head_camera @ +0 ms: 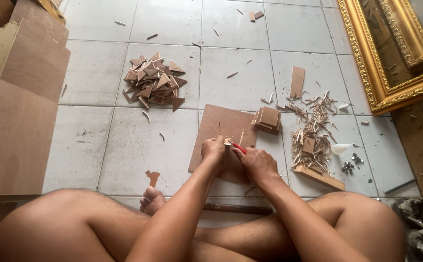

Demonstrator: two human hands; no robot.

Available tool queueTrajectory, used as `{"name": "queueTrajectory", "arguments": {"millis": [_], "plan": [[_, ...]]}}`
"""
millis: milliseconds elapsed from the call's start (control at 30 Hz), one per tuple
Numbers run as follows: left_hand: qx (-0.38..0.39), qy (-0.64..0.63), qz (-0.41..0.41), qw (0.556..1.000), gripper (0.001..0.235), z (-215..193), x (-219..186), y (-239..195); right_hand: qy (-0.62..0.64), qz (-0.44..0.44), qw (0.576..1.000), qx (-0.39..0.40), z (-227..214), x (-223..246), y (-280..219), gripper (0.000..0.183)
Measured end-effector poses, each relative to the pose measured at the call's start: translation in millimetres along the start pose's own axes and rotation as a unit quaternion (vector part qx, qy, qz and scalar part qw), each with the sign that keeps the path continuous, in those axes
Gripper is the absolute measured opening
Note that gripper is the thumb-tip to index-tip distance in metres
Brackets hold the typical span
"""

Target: The person sits on the floor and uses a red utility knife to cut small rectangular pieces of brown cardboard. They repeatedly score and snap the material, stacking the cut pieces and leaving shavings on the floor.

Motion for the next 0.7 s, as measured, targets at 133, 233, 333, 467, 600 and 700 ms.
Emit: {"name": "queueTrajectory", "arguments": {"millis": [133, 233, 333, 467, 600, 700], "plan": [[0.000, 0.003, 0.000, 1.000, 0.053, 1, 1, 2, -0.013, -0.003, 1.000, 0.015, -17, 6, -5, 0.083], [-0.002, 0.007, -0.004, 1.000, 0.052, 11, 10, 11, -0.022, 0.012, 0.999, 0.028, -17, 2, -10, 0.081], [0.005, 0.004, -0.021, 1.000, 0.050, -4, 1, -8, -0.039, 0.026, 0.998, 0.032, -4, -3, -3, 0.084], [0.014, -0.004, -0.028, 1.000, 0.053, -16, -17, -17, -0.072, 0.025, 0.997, 0.028, 0, -4, 19, 0.080], [0.021, -0.010, -0.027, 0.999, 0.054, -3, -4, -8, 0.035, 0.035, 0.997, 0.056, -7, -4, 13, 0.091], [0.034, -0.008, -0.021, 0.999, 0.056, -43, -41, -55, 0.140, 0.081, 0.987, 0.008, 8, -26, 28, 0.088]]}}
Point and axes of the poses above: each hand's wrist, its own y-axis towards the middle knuckle, its own z-axis out of the palm, x = y × z, the point moved 10 cm from there along y, towards the middle knuckle, and after that the axes turned 13 degrees about -x, right-handed, at the moved point
